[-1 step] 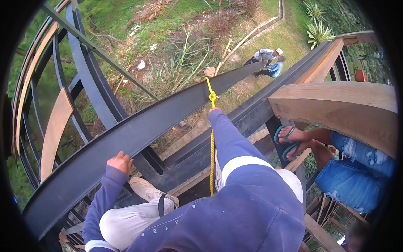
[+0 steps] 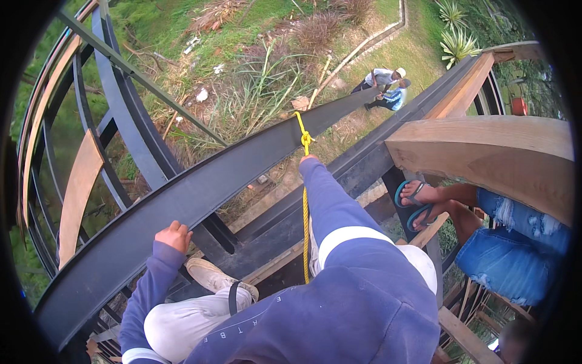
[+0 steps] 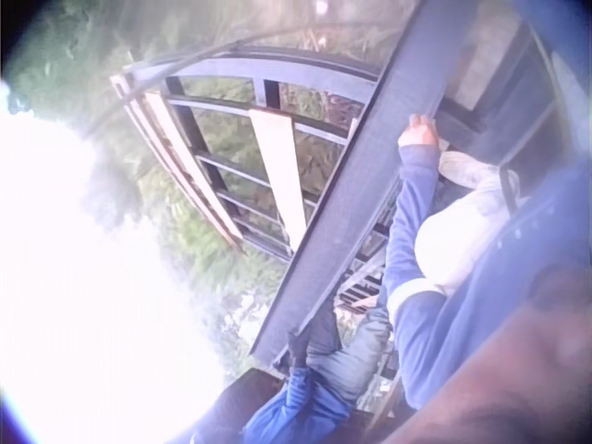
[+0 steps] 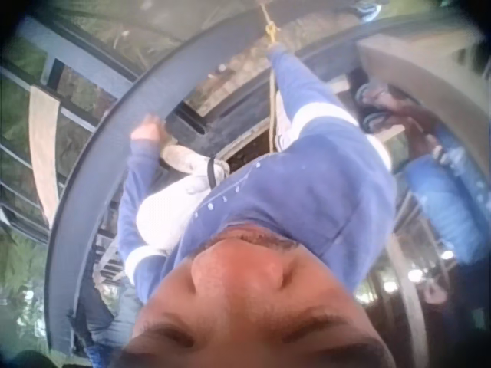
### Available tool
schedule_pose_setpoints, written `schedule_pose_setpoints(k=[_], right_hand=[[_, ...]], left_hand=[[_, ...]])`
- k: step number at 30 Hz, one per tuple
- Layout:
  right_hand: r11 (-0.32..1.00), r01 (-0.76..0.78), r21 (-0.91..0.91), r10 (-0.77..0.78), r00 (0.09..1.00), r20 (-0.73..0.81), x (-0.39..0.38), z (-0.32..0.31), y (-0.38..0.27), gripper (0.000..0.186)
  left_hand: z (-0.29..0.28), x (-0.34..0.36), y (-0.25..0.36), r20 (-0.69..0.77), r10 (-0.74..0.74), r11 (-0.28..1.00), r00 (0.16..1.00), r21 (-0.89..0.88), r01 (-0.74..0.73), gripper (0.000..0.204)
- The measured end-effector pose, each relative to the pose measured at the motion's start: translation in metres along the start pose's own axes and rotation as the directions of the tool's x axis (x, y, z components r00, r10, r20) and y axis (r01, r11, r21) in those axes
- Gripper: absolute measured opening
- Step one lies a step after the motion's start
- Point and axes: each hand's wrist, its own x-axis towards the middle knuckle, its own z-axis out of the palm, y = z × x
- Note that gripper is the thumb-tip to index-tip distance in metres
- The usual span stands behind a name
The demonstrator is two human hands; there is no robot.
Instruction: The person secures a yellow rope to a metal beam on a wooden structure. They loop the rope around the beam and tie a knot, assisted by a coworker who holds a wooden block in place to prevent slippage.
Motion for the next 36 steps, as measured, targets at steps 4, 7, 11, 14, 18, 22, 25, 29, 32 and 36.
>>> schedule_pose_setpoints(k=[4,7,11,14,18,22,25,29,32,36], right_hand=[[0.926,-0.172,0.335,0.161,0.985,0.062,0.000,-0.022,0.010,0.028],[0.943,-0.129,0.306,0.120,0.992,0.047,0.008,-0.019,0.016,0.028],[0.499,-0.408,0.765,0.330,0.905,0.267,0.027,0.002,0.034,0.030],[0.388,-0.396,0.832,0.344,0.900,0.268,0.033,0.012,0.051,0.030],[0.760,-0.318,0.566,0.211,0.946,0.248,0.022,0.013,0.060,0.030],[0.999,0.013,0.052,-0.019,0.992,0.122,0.000,-0.017,0.030,0.031],[0.985,0.105,-0.136,-0.091,0.991,0.100,-0.014,-0.037,0.026,0.031],[0.895,0.257,-0.364,-0.233,0.966,0.109,-0.039,-0.043,0.040,0.031],[0.866,0.270,-0.421,-0.231,0.963,0.141,-0.038,-0.040,0.037,0.031],[0.859,0.263,-0.439,-0.221,0.965,0.144,-0.035,-0.044,0.047,0.032]], left_hand=[[-0.008,0.001,0.001,0.055,0.007,0.999,0.998,0.042,-0.009,0.018],[-0.010,-0.002,-0.001,0.078,0.001,0.997,0.997,0.074,-0.007,0.019],[-0.008,0.002,-0.002,0.075,0.017,0.999,0.997,0.048,-0.021,0.020],[0.009,0.010,0.002,0.065,0.032,0.999,0.997,0.037,-0.034,0.021],[0.013,0.008,0.009,0.099,0.043,0.998,0.994,0.048,-0.048,0.022],[0.009,0.002,0.012,0.092,0.032,0.996,0.995,0.080,-0.040,0.020],[0.023,-0.008,0.005,0.081,0.006,0.999,0.997,0.038,-0.009,0.019],[0.047,-0.012,-0.011,-0.027,0.144,0.989,0.989,-0.021,-0.145,0.016],[0.023,-0.008,-0.010,0.141,0.125,0.992,0.982,-0.036,-0.121,0.010],[0.030,-0.008,-0.006,0.125,0.153,0.988,0.980,-0.039,-0.149,0.012]])
